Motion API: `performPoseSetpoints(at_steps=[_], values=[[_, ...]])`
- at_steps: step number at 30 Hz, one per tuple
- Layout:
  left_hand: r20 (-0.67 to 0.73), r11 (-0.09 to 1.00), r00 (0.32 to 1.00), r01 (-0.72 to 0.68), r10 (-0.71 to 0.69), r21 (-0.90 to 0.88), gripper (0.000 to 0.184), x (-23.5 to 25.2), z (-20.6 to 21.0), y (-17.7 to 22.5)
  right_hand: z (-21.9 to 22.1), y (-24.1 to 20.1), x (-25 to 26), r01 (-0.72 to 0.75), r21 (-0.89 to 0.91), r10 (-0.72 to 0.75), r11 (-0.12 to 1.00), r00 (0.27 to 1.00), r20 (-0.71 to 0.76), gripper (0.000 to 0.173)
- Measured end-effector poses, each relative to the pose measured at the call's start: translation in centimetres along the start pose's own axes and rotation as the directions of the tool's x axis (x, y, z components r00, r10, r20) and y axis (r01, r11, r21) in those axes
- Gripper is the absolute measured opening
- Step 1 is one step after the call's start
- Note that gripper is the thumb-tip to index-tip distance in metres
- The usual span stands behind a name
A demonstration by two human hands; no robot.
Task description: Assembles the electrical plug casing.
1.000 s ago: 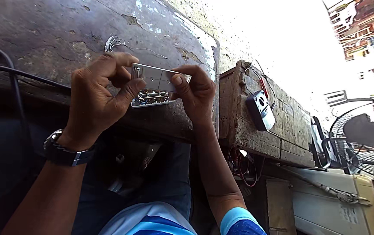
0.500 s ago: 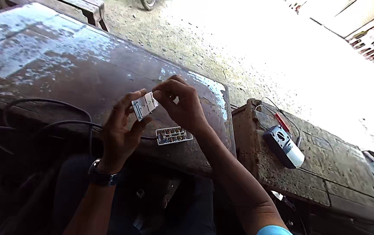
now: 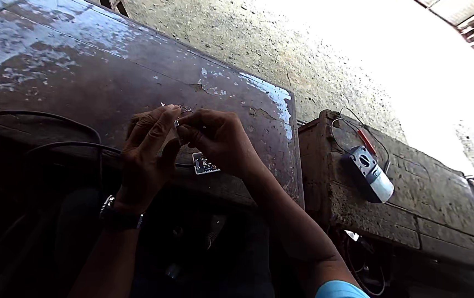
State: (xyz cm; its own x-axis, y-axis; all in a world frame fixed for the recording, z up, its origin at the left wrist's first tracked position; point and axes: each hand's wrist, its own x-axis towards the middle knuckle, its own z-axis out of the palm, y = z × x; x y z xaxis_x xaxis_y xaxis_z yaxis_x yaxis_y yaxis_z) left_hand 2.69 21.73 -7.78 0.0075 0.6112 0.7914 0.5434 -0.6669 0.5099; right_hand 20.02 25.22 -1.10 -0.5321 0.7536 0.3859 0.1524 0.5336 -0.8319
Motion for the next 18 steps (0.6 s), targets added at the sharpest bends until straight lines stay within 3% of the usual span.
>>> performPoseSetpoints(at_steps=[7, 10, 13, 18], values=[[0.028, 0.990, 0.998, -0.058, 0.055, 0.125, 0.039, -0.4, 0.2, 0.2, 0.7, -0.9, -0.8, 0.019, -0.376, -0.036, 0.926, 0.999, -0.038, 0.008], [0.055, 0.985, 0.997, -0.060, 0.052, 0.160, 0.039, -0.6, 0.3, 0.3, 0.9, -0.1, -0.5, 0.026, -0.456, -0.043, 0.890, 0.999, -0.027, 0.009], [0.105, 0.984, 0.993, -0.067, 0.050, 0.163, 0.040, -0.6, 0.1, 0.1, 0.2, -0.1, -0.2, 0.015, -0.405, 0.007, 0.914, 0.999, 0.053, 0.011], [0.148, 0.989, 0.986, -0.093, 0.075, 0.118, 0.041, -0.3, -0.2, 0.0, -1.5, 0.0, 0.2, -0.074, -0.112, 0.090, 0.991, 0.985, 0.145, 0.010]])
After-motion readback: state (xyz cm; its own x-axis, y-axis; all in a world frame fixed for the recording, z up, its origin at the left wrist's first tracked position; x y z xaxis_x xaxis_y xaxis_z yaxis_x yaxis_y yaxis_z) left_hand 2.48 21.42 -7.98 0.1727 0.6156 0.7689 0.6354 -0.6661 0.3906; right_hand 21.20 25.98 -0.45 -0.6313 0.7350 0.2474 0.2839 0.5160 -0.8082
